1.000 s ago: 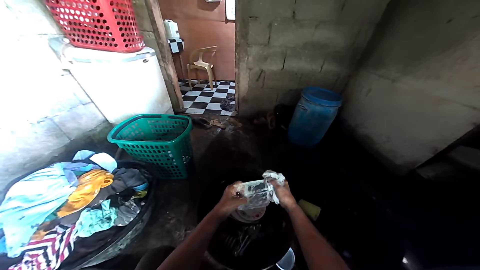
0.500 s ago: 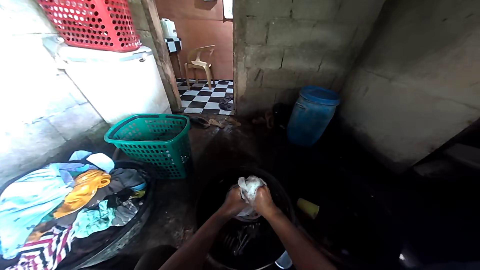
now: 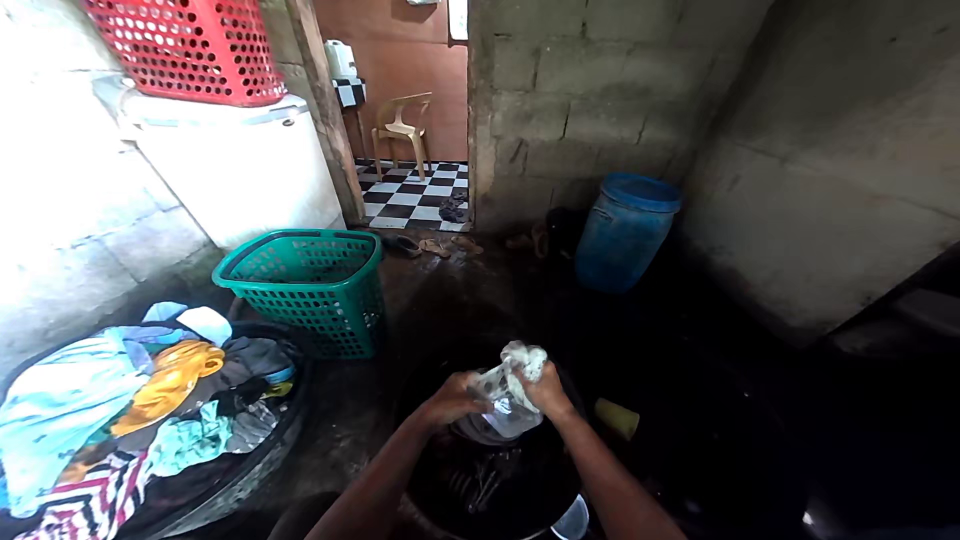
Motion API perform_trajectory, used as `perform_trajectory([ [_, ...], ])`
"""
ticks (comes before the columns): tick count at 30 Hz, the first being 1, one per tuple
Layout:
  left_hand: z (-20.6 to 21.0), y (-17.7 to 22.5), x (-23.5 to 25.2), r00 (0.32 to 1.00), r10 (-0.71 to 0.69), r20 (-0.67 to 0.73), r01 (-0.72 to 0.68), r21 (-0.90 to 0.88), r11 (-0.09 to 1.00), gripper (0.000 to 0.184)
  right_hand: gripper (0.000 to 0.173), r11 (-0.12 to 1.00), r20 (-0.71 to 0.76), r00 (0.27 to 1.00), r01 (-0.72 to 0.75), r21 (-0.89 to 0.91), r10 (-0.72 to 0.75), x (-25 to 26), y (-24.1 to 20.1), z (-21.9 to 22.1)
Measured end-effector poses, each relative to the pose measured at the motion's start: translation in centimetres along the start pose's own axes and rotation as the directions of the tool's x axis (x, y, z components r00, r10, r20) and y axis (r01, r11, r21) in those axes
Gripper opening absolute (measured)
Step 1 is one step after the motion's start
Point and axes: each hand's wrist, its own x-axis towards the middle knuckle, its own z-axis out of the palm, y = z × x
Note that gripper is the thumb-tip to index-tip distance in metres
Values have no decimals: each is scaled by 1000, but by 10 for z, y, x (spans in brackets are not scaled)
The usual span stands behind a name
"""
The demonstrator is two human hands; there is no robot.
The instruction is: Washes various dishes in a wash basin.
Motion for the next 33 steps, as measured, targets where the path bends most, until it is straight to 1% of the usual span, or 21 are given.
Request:
perform_trajectory([
  [2, 10, 1, 0, 998, -30, 58, 29, 34, 999, 44, 48, 940, 196, 977, 145, -308, -86, -9, -15, 2],
  [3, 16, 2, -1, 999, -27, 46, 27, 10, 1000, 55, 46, 887, 269, 955, 226, -402, -122, -15, -19, 6],
  [4, 20, 1, -2, 999, -20, 30, 21, -20, 1000, 68, 45, 854, 315, 940, 270, -444, -133, -19, -22, 9],
  [5, 22, 1, -2, 1000, -14, 10, 14, -49, 999, 70, 46, 858, 316, 940, 266, -440, -129, -20, -21, 10],
  [6, 24, 3, -3, 1000, -8, -16, 7, -73, 997, 62, 49, 896, 282, 954, 212, -390, -103, -18, -15, 10],
  [8, 24, 6, -4, 997, 26, -70, -36, -143, 989, 39, 54, 972, 160, 986, 83, -221, -48, -8, 0, 7],
  [11, 25, 3, -6, 982, 21, -186, -92, -382, 919, 35, 51, 996, 3, 996, -90, 2, 90, 13, 23, -5],
  [13, 32, 5, -5, 952, -75, -296, -99, -531, 841, 33, 44, 979, -149, 975, -144, 147, 166, 22, 39, -5],
  [14, 37, 7, -4, 933, -139, -332, -93, -594, 799, 31, 44, 969, -215, 953, -181, 171, 216, 23, 40, -2],
  [16, 46, 6, 1, 898, -242, -367, -85, -685, 723, 25, 48, 965, -304, 916, -251, 70, 260, 14, 29, 12],
  [17, 50, 4, 5, 880, -281, -384, -85, -707, 702, 22, 49, 965, -313, 917, -261, -2, 247, 5, 23, 23],
  [19, 54, -4, 11, 842, -330, -427, -90, -714, 694, 30, 49, 970, -248, 951, -217, -106, 186, -18, 13, 51],
  [21, 54, -13, 15, 805, -362, -471, -95, -704, 704, 36, 48, 974, -153, 984, -124, -189, 96, -36, 7, 76],
  [22, 53, -14, 14, 801, -370, -471, -95, -710, 698, 38, 48, 973, -94, 994, -80, -216, 61, -41, 6, 82],
  [23, 54, -14, 14, 802, -368, -470, -94, -709, 699, 40, 48, 975, -74, 997, -33, -219, 17, -43, 10, 85],
  [24, 52, -15, 14, 812, -367, -454, -86, -714, 695, 43, 49, 981, -98, 995, 9, -192, -28, -41, 16, 85],
  [26, 47, -18, 14, 836, -358, -416, -63, -720, 691, 50, 52, 993, -196, 979, 36, -109, -57, -32, 29, 79],
  [28, 44, -13, 10, 852, -371, -370, -43, -755, 655, 52, 52, 995, -288, 957, -44, -87, 17, -16, 39, 64],
  [30, 41, -9, 6, 862, -385, -331, -19, -779, 627, 53, 53, 974, -295, 938, -215, -74, 184, 0, 43, 47],
  [31, 41, -8, 6, 861, -392, -323, -12, -784, 620, 53, 53, 961, -292, 928, -265, -76, 232, 5, 44, 42],
  [33, 42, -9, 7, 860, -395, -322, -10, -786, 618, 54, 48, 953, -286, 933, -267, -142, 219, 2, 39, 43],
])
